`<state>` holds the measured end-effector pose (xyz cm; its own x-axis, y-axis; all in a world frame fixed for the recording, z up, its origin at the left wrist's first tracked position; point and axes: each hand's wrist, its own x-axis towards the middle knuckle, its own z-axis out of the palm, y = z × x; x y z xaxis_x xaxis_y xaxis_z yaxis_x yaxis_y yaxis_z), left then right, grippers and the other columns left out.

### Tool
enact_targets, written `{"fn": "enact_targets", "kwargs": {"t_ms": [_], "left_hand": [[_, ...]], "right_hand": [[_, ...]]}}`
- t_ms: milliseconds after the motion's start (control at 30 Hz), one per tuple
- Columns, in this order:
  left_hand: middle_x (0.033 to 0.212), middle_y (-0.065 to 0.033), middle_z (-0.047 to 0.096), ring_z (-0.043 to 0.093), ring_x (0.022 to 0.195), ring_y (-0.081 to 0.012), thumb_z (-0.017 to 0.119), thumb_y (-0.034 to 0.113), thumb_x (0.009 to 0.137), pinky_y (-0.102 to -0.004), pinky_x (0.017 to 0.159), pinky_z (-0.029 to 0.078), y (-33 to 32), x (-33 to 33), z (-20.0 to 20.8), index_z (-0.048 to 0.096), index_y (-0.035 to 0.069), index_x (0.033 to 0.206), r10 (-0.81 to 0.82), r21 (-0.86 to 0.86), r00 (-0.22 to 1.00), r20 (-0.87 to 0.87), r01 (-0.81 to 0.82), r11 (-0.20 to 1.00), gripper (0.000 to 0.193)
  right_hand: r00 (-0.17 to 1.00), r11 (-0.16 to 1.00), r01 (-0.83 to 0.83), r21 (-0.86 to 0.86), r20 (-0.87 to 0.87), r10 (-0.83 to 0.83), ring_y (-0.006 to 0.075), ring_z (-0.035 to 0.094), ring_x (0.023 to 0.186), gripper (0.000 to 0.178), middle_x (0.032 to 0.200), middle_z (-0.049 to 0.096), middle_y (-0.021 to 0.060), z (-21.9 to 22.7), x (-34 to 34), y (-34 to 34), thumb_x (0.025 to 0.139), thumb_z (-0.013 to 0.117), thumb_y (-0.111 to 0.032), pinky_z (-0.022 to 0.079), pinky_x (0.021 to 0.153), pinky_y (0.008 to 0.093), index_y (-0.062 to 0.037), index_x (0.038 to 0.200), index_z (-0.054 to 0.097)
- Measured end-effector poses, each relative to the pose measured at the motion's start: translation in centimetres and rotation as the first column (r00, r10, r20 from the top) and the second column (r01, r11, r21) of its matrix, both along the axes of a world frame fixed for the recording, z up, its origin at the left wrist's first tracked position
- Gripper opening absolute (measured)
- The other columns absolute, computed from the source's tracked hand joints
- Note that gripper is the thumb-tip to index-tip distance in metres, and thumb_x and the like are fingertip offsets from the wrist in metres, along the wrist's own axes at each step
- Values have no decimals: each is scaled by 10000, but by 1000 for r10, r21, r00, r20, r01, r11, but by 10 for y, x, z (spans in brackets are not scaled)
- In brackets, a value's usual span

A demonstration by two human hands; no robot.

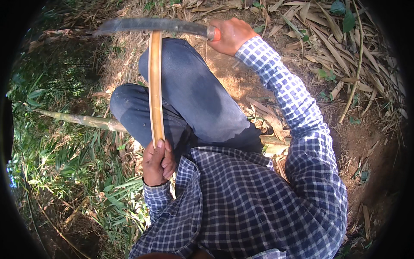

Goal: The person sits on the ground and uses a curved blade to shave a long piece of bamboo. They hold the bamboo vertically against their leg and repeatedly scrape the surface to remove the outer layer.

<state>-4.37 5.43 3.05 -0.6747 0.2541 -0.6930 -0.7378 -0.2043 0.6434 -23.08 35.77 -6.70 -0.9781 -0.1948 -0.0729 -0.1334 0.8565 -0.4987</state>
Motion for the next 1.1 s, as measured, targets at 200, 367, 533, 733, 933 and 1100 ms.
{"fn": "enact_targets", "kwargs": {"t_ms": [200, 367, 533, 733, 933, 1100], "left_hand": [[524, 31, 356, 290, 348, -46, 413, 296, 1060, -205, 315, 250, 11, -16, -9, 517, 29, 940, 44, 23, 999, -11, -44, 999, 311], [540, 25, 371, 293, 351, -44, 415, 295, 1059, -196, 318, 255, 31, -57, -24, 527, 31, 969, 41, 108, 997, -63, -34, 994, 300], [557, 21, 377, 295, 355, -47, 422, 281, 1056, -203, 316, 257, 43, -69, -23, 538, 35, 981, 72, 156, 997, -35, -66, 986, 282], [558, 22, 380, 296, 345, -53, 431, 273, 1053, -209, 314, 263, 47, -67, -22, 555, 27, 1012, 88, 210, 996, 16, -89, 974, 279], [555, 27, 381, 294, 338, -53, 434, 277, 1053, -207, 310, 267, 43, -61, -20, 559, 32, 983, 101, 201, 994, 34, -105, 974, 283], [554, 30, 376, 300, 343, -48, 434, 288, 1054, -202, 310, 269, 42, -58, -17, 553, 34, 978, 109, 210, 993, 45, -116, 971, 291]], "right_hand": [[989, 958, 90, -272, -86, -117, 376, 673, 672, 330, 715, 673, 177, -7, 42, -2, 721, 728, -253, 551, 671, 438, -78, 996, 674], [998, 961, 38, -272, -32, -49, 372, 670, 672, 313, 692, 663, 156, 17, 92, -27, 693, 751, -231, 534, 602, 449, -87, 952, 647], [982, 971, -131, -197, -157, 101, 332, 659, 615, 281, 650, 649, 108, 28, 101, -24, 670, 747, -248, 495, 523, 433, -113, 880, 616], [989, 993, -88, -79, -123, 78, 330, 646, 590, 246, 623, 635, 82, 20, 93, -16, 684, 725, -287, 482, 510, 439, -124, 828, 610], [984, 987, -153, -53, -98, 148, 329, 661, 612, 291, 637, 649, 97, 28, 91, -17, 676, 742, -319, 500, 538, 451, -114, 840, 616], [999, 997, -34, -62, -12, 33, 325, 664, 601, 305, 607, 635, 119, 21, 82, -16, 695, 727, -349, 505, 537, 438, -106, 859, 640]]}}
